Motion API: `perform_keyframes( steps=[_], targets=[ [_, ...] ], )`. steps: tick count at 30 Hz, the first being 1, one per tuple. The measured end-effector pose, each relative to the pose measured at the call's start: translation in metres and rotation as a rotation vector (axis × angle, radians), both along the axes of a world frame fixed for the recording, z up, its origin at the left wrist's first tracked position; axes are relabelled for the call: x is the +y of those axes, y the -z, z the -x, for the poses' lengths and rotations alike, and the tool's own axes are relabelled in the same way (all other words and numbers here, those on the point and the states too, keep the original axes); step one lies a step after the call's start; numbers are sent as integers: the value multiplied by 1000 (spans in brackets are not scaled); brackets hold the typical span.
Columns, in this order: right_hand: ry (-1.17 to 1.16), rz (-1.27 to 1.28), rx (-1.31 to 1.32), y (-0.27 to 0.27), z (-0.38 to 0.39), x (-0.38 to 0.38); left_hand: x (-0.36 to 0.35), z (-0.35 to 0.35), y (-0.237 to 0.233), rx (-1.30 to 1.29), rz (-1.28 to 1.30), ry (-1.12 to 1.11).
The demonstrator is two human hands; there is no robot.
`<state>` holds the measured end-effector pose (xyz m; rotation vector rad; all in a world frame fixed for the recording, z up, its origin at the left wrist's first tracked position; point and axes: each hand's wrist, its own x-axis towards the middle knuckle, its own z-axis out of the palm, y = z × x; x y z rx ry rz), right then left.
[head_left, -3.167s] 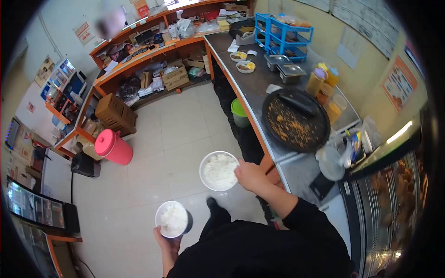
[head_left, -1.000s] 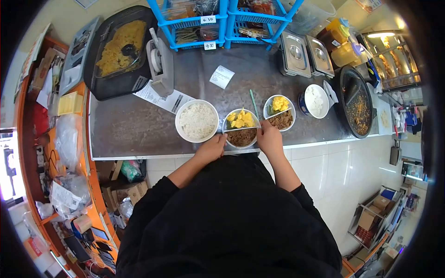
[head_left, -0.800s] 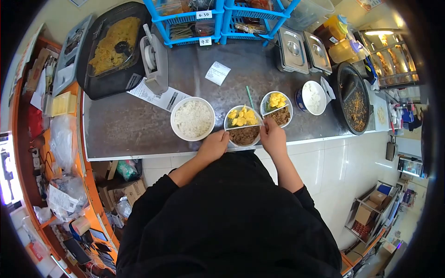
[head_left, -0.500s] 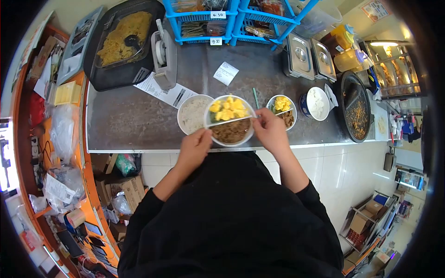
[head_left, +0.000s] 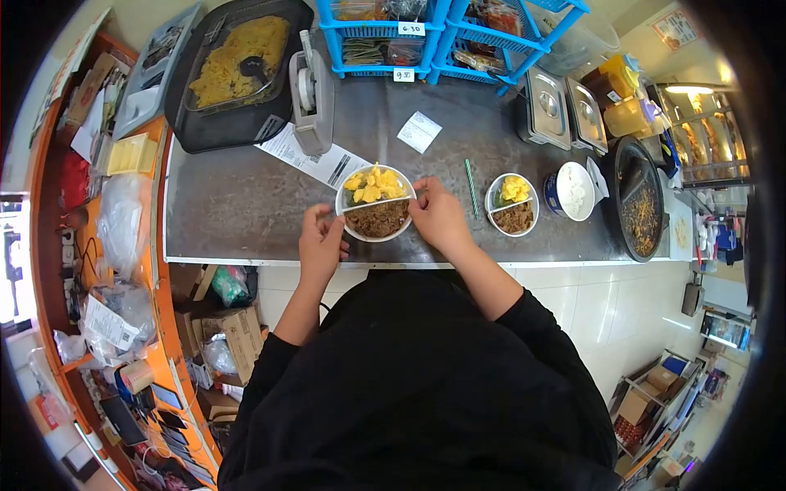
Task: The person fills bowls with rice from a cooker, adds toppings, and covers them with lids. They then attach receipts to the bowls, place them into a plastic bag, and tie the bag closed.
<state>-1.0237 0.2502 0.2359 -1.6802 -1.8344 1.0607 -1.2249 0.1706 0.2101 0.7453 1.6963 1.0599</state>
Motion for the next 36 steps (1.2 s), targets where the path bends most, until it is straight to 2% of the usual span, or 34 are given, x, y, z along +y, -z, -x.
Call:
perform_keyframes(
  steps=[2,4,7,10,13,15,17,19,21,25,27,31,34,36],
  targets=[
    [26,82,79,11,-4,3,3,1,2,-158,-51,6],
    [67,226,230,34,-11,14,8,-1,4,-205,-31,-6],
    [95,459,363,28,-25,27,17,-9,2,-248,0,-34],
    [46,209,105,40,-34,34,32,-15,6,-134,-11,-46],
    [-29,38,48,35,-34,31,46,-25,9,21,-91,-27],
    [-55,60,56,28,-31,32,53,-24,19,38,-136,-25],
    [-74,75,104,35,-30,35,54,-26,20,-53,-74,-94],
    [-119,4,24,35,-27,36,54,-25,20,-95,-77,-93],
    [-164,-28,-82,34,-25,38,55,-28,19,41,-165,-69],
    [-141,-76,-29,27,-23,38,62,-27,20,226,-193,-12],
    [-154,-102,61,39,-24,44,62,-28,25,167,-217,-36],
    [-188,-44,63,42,-25,47,66,-28,37,41,-204,-93],
    [-143,-60,79,38,-33,38,64,-34,33,129,-304,-104],
    [-56,-106,149,31,-53,25,63,-46,13,359,-504,-314]
  ],
)
